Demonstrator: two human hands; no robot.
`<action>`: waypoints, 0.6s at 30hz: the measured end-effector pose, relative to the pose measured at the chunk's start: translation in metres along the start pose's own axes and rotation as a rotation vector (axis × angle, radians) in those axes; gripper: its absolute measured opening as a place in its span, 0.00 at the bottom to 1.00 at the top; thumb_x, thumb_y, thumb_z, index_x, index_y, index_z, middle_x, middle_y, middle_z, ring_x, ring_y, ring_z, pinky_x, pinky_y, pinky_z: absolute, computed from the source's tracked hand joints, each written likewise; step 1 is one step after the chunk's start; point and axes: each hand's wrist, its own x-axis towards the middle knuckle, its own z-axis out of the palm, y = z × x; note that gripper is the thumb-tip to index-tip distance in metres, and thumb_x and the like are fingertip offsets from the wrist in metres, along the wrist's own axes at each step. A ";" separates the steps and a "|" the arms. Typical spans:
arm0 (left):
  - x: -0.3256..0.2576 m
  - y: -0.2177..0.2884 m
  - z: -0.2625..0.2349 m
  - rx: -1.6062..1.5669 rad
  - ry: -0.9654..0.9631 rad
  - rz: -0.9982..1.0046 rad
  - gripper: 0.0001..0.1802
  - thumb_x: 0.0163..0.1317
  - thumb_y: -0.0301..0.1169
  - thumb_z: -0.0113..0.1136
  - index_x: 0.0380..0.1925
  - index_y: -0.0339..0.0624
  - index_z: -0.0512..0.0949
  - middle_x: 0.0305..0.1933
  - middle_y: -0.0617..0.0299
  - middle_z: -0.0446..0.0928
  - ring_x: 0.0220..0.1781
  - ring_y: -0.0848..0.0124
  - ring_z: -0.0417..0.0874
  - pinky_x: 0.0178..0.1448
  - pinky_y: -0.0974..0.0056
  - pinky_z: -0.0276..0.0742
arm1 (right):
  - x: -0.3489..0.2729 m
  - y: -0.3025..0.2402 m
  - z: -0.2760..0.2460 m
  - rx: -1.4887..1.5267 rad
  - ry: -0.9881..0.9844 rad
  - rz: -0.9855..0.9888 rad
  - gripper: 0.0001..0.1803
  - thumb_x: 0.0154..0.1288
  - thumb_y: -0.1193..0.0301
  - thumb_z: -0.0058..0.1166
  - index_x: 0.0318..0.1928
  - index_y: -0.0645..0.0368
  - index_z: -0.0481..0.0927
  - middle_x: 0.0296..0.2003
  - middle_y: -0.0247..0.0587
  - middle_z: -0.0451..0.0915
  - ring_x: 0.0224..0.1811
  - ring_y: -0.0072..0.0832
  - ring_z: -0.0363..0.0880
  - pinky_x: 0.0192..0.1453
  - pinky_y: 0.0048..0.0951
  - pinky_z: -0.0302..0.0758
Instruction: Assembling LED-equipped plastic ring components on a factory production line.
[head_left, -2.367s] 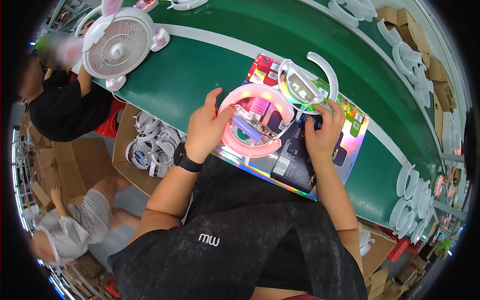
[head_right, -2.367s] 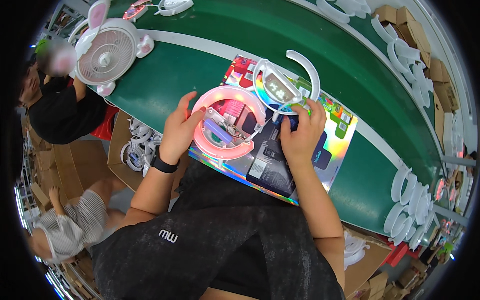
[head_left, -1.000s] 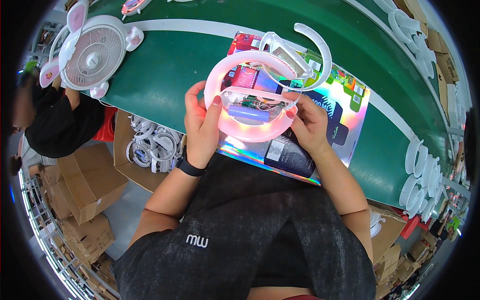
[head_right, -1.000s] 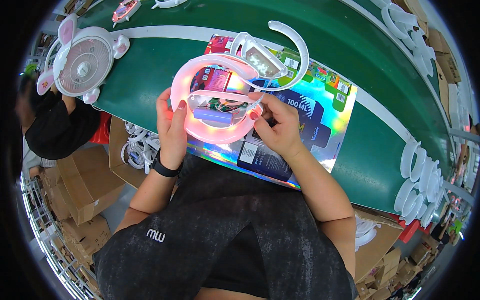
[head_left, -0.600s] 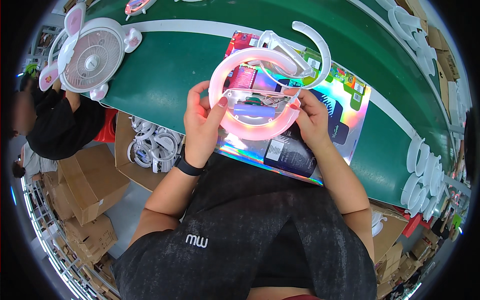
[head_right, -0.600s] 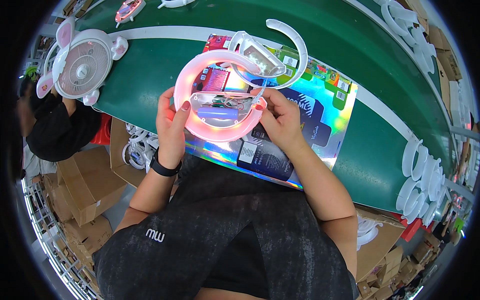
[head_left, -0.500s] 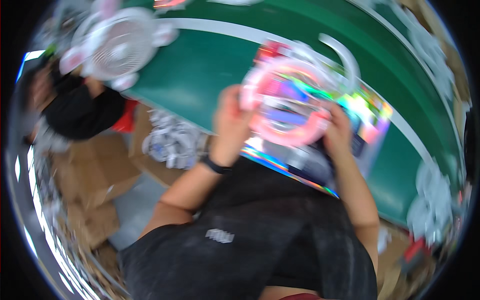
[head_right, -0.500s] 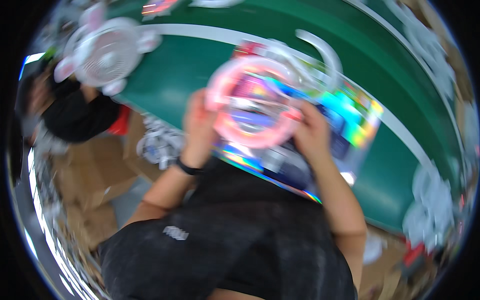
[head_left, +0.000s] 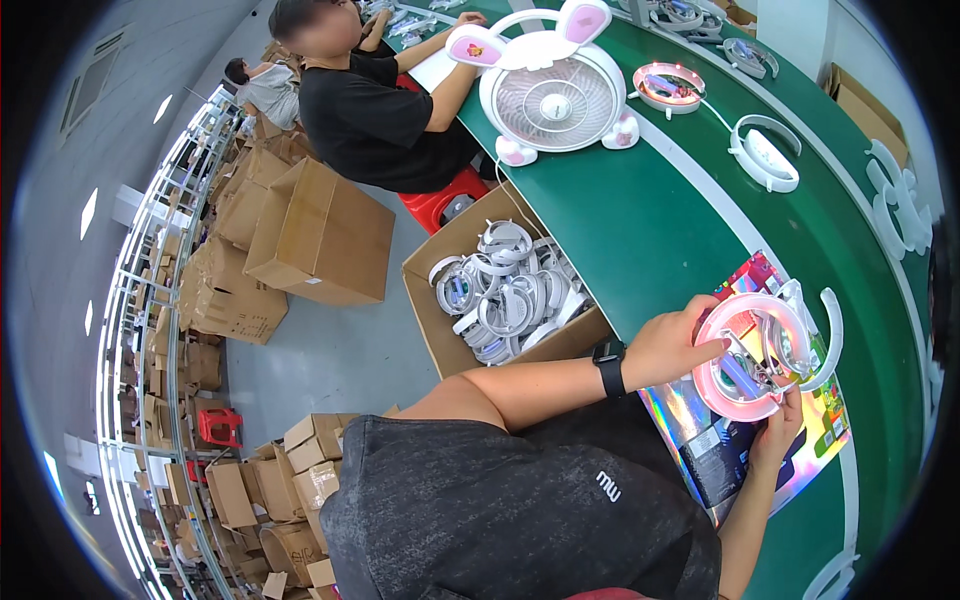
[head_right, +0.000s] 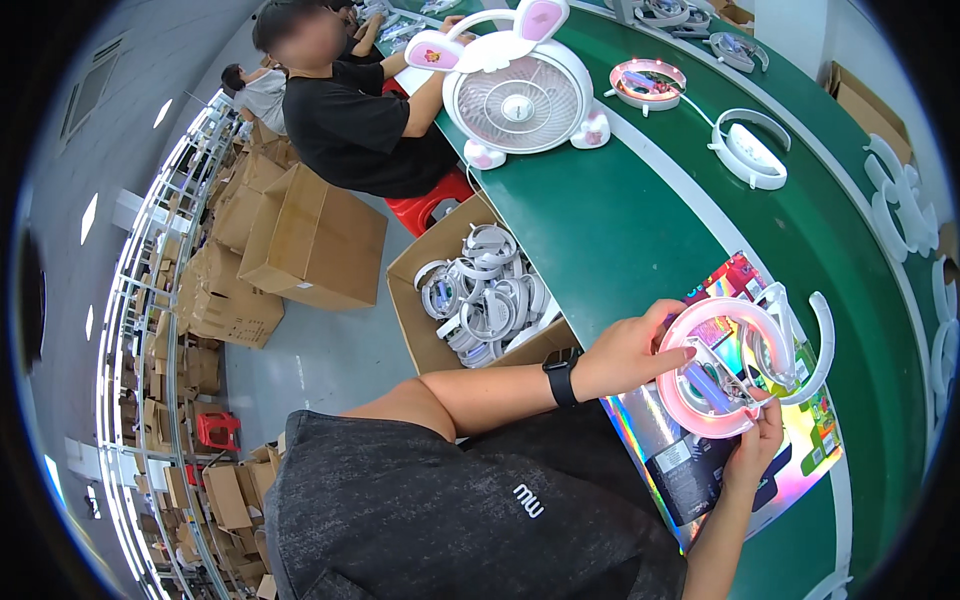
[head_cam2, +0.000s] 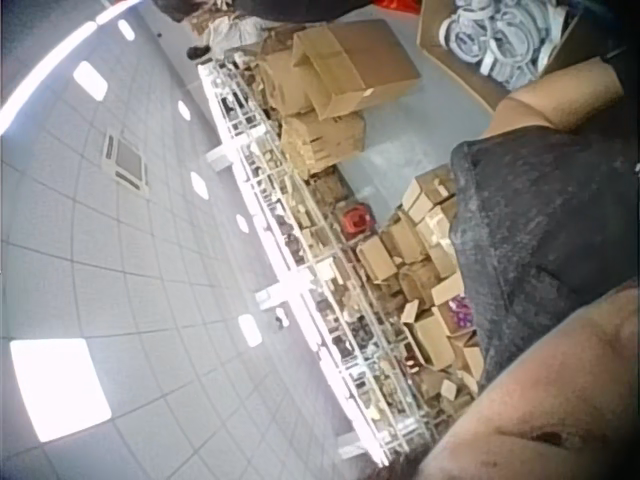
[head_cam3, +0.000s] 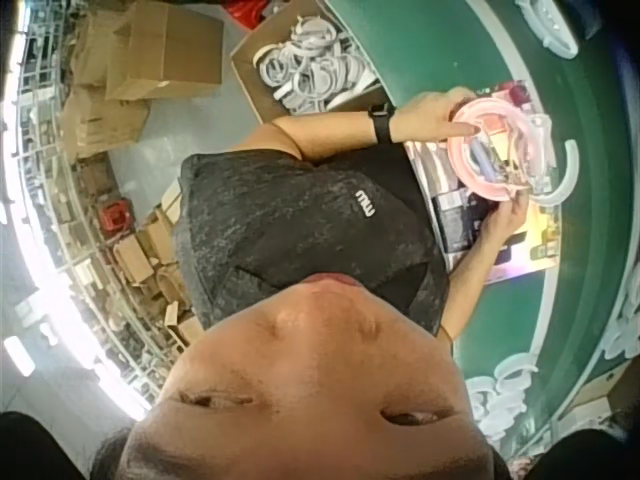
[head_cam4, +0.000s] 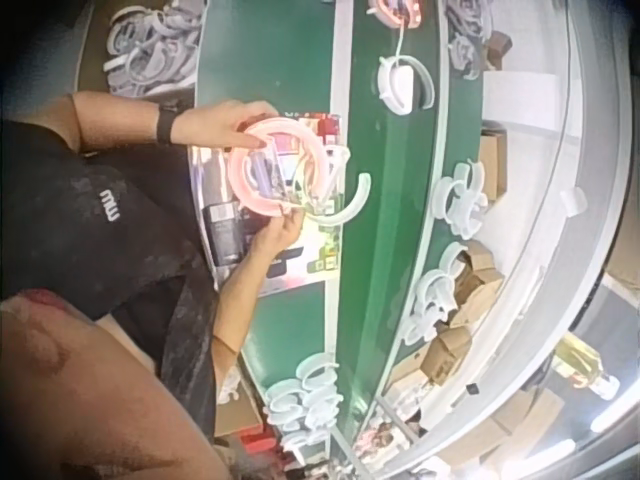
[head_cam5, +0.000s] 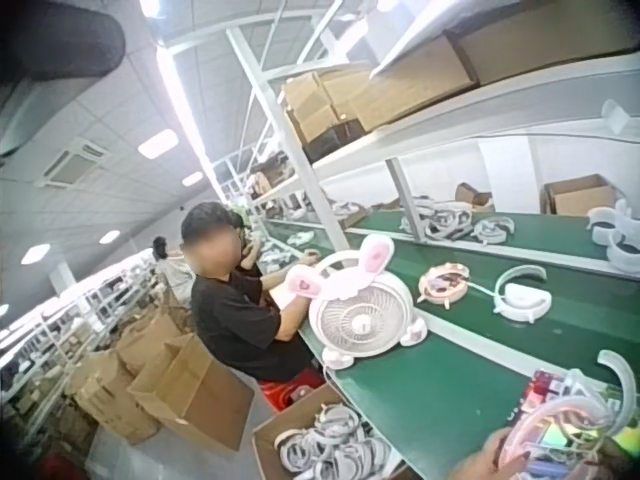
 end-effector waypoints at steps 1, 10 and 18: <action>0.000 0.003 0.002 -0.003 0.001 0.012 0.33 0.61 0.47 0.64 0.60 0.42 0.65 0.37 0.53 0.80 0.33 0.65 0.83 0.36 0.61 0.75 | 0.001 0.002 -0.003 -0.044 0.007 0.010 0.14 0.66 0.75 0.50 0.51 0.66 0.74 0.43 0.40 0.81 0.43 0.22 0.80 0.50 0.21 0.74; 0.016 0.041 0.028 0.744 -0.162 0.832 0.35 0.51 0.51 0.68 0.59 0.53 0.73 0.74 0.44 0.56 0.79 0.47 0.48 0.71 0.26 0.44 | 0.001 -0.009 0.004 -0.082 -0.043 -0.033 0.13 0.65 0.77 0.46 0.49 0.65 0.75 0.38 0.35 0.81 0.36 0.18 0.79 0.41 0.17 0.73; 0.045 0.035 0.037 0.724 -0.382 0.767 0.26 0.48 0.45 0.67 0.51 0.56 0.82 0.77 0.48 0.51 0.80 0.49 0.44 0.70 0.22 0.42 | 0.002 -0.004 0.001 -0.191 -0.028 -0.017 0.10 0.69 0.68 0.51 0.45 0.61 0.78 0.24 0.27 0.77 0.17 0.11 0.68 0.20 0.13 0.61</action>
